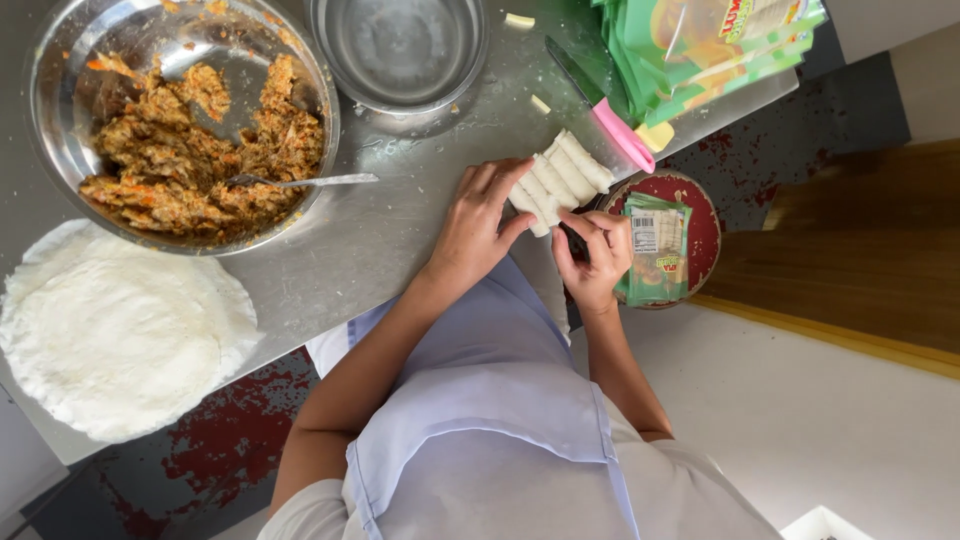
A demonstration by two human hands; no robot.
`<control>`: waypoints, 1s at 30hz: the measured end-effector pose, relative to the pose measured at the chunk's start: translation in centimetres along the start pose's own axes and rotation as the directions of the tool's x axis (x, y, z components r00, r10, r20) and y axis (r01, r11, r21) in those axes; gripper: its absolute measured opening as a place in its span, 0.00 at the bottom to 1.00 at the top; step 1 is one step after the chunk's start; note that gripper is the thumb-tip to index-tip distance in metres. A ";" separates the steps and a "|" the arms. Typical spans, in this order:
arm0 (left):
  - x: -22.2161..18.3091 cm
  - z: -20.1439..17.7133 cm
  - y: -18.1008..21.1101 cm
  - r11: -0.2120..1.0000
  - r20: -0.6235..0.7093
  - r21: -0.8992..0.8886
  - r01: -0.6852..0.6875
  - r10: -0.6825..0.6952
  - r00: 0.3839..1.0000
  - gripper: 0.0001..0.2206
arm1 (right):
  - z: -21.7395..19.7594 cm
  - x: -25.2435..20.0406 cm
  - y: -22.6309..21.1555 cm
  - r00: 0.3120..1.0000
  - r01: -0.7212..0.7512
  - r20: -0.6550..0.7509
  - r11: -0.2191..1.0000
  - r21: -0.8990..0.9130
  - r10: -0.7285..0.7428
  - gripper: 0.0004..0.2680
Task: The person is assembling spring rolls by portioning filling onto wrappers, rolling them, and then placing the finished rolls into plastic packaging.
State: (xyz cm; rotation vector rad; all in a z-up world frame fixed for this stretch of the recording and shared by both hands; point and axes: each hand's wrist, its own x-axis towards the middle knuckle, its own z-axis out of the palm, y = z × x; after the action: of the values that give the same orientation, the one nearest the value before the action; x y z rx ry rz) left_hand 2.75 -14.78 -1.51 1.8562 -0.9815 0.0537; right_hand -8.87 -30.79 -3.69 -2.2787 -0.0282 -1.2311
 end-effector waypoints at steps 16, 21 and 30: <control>-2.2 -0.3 0.5 0.999 -0.124 0.015 0.040 -0.038 0.992 0.35 | -1.1 -0.6 -0.5 0.985 0.066 0.159 0.997 0.036 -0.071 0.05; -8.3 -11.7 2.4 0.953 -0.193 0.299 0.052 0.007 0.981 0.20 | -1.2 0.2 -4.4 0.996 0.088 -0.013 0.996 0.020 -0.088 0.06; -22.2 -32.2 -7.4 0.204 -0.663 0.677 0.707 -0.247 0.706 0.29 | 6.2 2.1 -7.7 0.932 0.338 0.056 0.915 0.221 -0.358 0.03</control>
State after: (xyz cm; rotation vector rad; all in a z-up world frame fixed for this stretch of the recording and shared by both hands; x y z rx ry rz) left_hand 4.48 24.98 -0.47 2.9526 0.1821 0.7326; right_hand -4.95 -21.79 -1.19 -2.2036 -0.5970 -1.2222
